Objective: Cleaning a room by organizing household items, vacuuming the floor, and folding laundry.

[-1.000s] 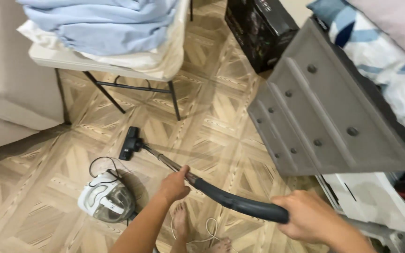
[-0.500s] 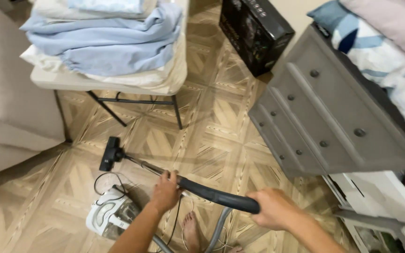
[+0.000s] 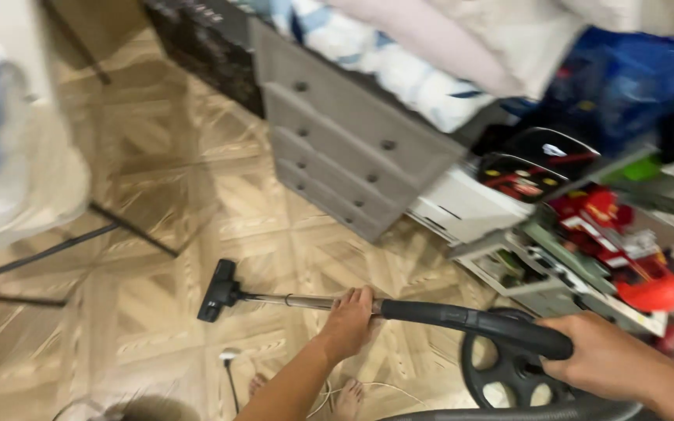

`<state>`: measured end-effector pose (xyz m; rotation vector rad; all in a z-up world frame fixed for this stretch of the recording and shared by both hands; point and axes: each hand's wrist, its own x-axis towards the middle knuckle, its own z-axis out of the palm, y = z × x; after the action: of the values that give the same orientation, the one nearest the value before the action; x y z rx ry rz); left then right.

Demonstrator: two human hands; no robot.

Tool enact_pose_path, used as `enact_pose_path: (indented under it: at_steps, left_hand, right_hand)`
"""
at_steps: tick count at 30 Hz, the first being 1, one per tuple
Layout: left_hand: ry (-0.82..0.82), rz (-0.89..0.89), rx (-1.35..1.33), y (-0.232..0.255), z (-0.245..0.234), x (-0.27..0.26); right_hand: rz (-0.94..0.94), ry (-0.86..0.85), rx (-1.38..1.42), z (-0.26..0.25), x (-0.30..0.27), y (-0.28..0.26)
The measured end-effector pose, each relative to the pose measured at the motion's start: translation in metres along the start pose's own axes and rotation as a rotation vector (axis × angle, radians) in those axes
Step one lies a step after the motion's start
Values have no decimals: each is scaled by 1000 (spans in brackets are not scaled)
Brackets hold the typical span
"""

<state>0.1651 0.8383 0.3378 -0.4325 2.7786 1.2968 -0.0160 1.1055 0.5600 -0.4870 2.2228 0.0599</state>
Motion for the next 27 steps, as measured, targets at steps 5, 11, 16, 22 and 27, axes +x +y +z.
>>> enact_pose_path:
  at_steps: [5, 11, 16, 22, 27]
  left_hand:
    - [-224, 215, -6, 71, 48, 58]
    - [-351, 237, -100, 143, 81, 85]
    - [-215, 254, -94, 145, 95, 94]
    - [-95, 159, -97, 132, 53, 100]
    - [83, 183, -100, 103, 12, 101]
  right_hand:
    - [92, 66, 121, -9, -46, 82]
    - [150, 136, 131, -16, -65, 168]
    - [20, 168, 158, -27, -48, 195]
    - [28, 180, 11, -72, -19, 128]
    - [-115, 217, -73, -96, 15, 85]
